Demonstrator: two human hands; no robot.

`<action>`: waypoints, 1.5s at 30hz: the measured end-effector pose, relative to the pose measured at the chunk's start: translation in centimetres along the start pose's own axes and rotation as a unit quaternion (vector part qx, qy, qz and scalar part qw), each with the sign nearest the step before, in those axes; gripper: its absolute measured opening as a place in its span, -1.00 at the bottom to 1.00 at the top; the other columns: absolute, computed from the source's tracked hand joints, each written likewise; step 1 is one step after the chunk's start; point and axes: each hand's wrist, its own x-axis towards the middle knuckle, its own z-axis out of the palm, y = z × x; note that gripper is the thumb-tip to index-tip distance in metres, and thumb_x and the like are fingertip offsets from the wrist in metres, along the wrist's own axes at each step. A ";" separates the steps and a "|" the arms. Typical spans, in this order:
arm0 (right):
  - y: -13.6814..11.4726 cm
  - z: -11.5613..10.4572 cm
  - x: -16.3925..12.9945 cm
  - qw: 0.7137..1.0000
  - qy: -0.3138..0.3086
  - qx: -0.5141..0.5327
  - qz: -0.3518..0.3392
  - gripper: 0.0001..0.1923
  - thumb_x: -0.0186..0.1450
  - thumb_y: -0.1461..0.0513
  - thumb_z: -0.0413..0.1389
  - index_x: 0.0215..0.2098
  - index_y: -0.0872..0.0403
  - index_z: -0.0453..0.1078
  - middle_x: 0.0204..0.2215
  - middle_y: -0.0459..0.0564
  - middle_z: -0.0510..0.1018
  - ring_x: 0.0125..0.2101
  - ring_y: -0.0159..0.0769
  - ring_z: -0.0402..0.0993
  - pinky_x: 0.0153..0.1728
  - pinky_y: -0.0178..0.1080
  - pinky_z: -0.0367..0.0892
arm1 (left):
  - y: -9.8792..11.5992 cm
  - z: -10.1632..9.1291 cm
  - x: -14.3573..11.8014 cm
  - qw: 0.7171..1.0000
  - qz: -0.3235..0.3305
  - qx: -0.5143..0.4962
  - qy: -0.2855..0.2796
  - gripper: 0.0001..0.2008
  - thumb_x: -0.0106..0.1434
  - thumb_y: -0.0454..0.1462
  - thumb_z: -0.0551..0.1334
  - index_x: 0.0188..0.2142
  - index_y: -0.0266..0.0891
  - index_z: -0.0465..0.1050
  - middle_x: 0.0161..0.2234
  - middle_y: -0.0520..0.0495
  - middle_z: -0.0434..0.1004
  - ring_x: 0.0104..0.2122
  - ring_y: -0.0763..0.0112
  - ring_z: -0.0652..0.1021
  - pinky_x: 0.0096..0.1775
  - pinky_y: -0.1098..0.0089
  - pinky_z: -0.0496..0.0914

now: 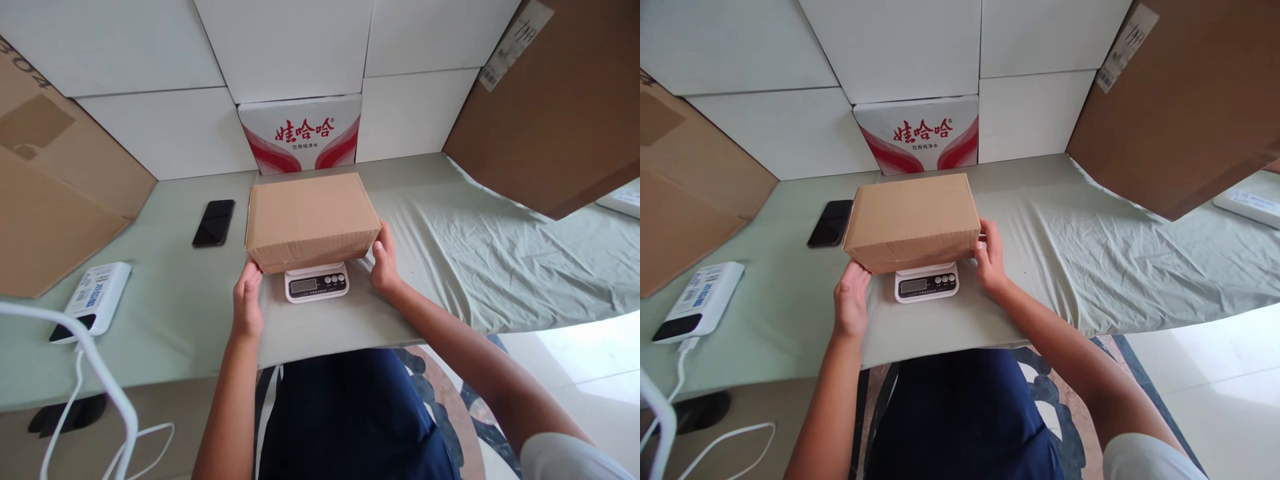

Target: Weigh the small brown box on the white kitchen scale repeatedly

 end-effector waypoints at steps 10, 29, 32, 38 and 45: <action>-0.5 0.1 -0.5 0.999 0.025 -0.023 0.020 -0.39 0.42 -0.25 -0.16 0.20 -0.14 0.30 0.09 0.11 0.42 0.10 0.06 0.40 0.11 0.18 0.41 | 0.1 -0.2 0.1 1.000 0.016 0.004 0.021 -0.13 0.27 0.34 0.09 0.34 -0.14 0.38 0.39 -0.29 0.34 0.44 -0.10 0.26 0.40 0.00 0.16; -1.0 1.7 8.1 0.999 -0.001 0.042 -0.033 -0.34 0.41 -0.31 -0.16 0.26 -0.14 0.19 0.27 0.05 0.39 0.26 0.07 0.34 0.28 0.17 0.31 | 3.6 1.3 9.9 0.997 0.073 -0.021 -0.032 -0.21 0.23 0.34 0.16 0.26 -0.03 0.48 0.33 -0.15 0.43 0.43 0.00 0.28 0.39 0.06 0.19; 2.5 3.9 10.7 0.999 -0.010 0.041 -0.008 -0.23 0.35 -0.37 -0.14 0.28 -0.10 0.13 0.26 0.11 0.37 0.25 0.05 0.33 0.31 0.16 0.26 | 0.5 2.3 13.9 0.998 0.045 -0.046 -0.010 -0.16 0.19 0.36 0.18 0.25 -0.08 0.47 0.33 -0.20 0.43 0.43 -0.01 0.28 0.39 0.03 0.16; 7.7 6.3 10.2 0.996 -0.016 0.064 0.068 -0.09 0.23 -0.43 -0.06 0.22 0.02 0.13 0.24 0.25 0.36 0.24 0.06 0.34 0.32 0.18 0.27 | -5.0 2.4 15.2 0.996 -0.040 -0.071 0.019 -0.13 0.13 0.39 0.20 0.23 -0.07 0.46 0.39 -0.27 0.34 0.42 0.07 0.32 0.37 0.09 0.18; 8.3 5.6 9.6 0.993 -0.039 0.064 0.096 -0.14 0.24 -0.42 -0.05 0.21 -0.02 0.14 0.29 0.22 0.33 0.26 -0.01 0.34 0.35 0.16 0.26 | -6.3 2.6 15.1 0.995 -0.069 -0.065 0.038 -0.16 0.12 0.40 0.18 0.17 -0.08 0.49 0.36 -0.31 0.38 0.36 0.05 0.40 0.32 0.06 0.27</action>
